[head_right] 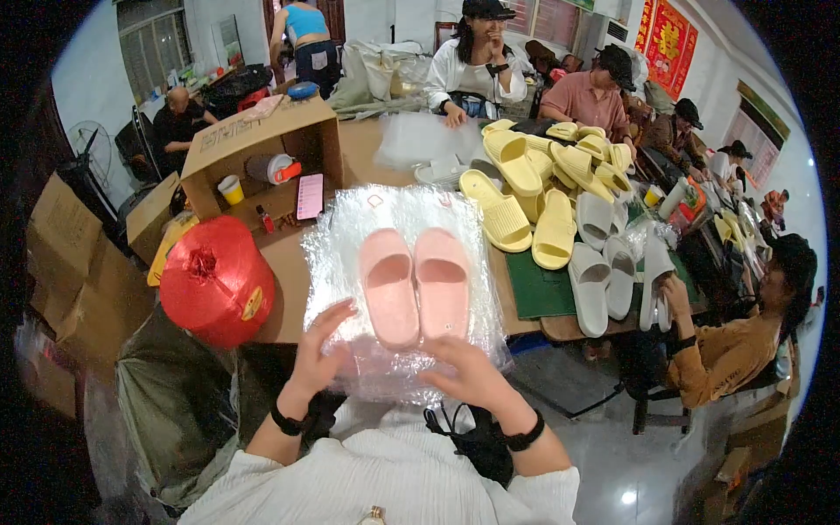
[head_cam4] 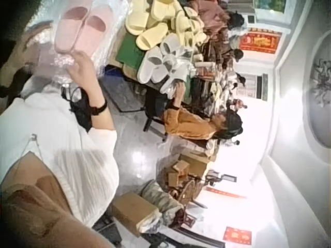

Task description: The recorder is packaging pairs of slippers into plastic bags and placing them into a larger transport bag.

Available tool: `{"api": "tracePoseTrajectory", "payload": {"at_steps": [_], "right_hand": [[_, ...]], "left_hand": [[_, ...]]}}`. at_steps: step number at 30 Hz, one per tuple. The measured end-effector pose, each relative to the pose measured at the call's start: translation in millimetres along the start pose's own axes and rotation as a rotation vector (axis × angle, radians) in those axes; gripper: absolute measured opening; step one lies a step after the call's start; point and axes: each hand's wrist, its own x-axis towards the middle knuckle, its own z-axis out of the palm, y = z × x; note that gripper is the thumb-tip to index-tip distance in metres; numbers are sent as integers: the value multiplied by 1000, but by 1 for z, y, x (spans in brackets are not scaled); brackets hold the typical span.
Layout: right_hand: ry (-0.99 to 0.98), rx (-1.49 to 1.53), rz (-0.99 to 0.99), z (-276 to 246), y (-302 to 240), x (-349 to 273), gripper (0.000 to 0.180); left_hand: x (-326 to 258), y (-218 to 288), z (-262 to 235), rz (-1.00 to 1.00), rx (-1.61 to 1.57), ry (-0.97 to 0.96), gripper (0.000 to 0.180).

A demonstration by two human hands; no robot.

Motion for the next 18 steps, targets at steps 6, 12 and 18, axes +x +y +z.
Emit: {"api": "tracePoseTrajectory", "payload": {"at_steps": [6, 12, 18], "right_hand": [[388, 69, 181, -30, -3, -3, 5], [426, -423, 227, 8, 43, 2, 26], [242, -325, 310, 37, 68, -19, 43]], "left_hand": [[5, -57, 19, -665, -349, 164, 47], [24, -49, 38, -876, -468, -194, 65], [24, -28, 72, -697, -357, -42, 66]]}}
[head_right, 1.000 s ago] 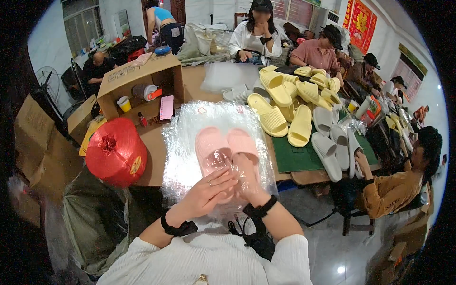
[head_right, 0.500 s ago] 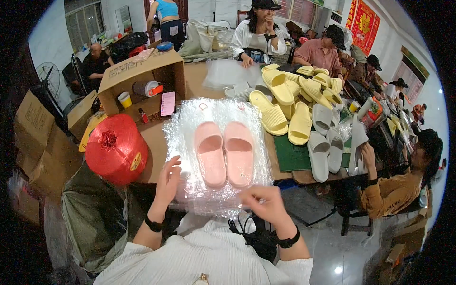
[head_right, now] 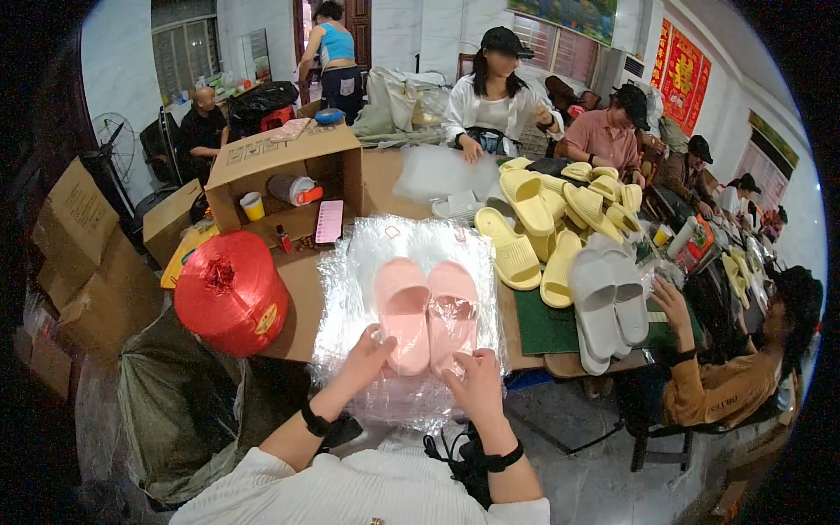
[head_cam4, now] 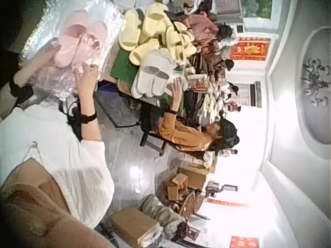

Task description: The recorder is packaging pairs of slippers into plastic bags and placing them into a larger transport bag.

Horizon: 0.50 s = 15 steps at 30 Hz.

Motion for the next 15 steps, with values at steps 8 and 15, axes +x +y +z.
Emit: {"api": "tracePoseTrajectory", "payload": {"at_steps": [8, 15], "right_hand": [[31, 621, 422, -3, 19, 0, 69], [-247, 1037, 576, -27, 28, 0, 65]], "left_hand": [[-6, 5, 25, -26, -392, -73, 56], [-30, 25, 18, -47, -745, -325, 64]]}}
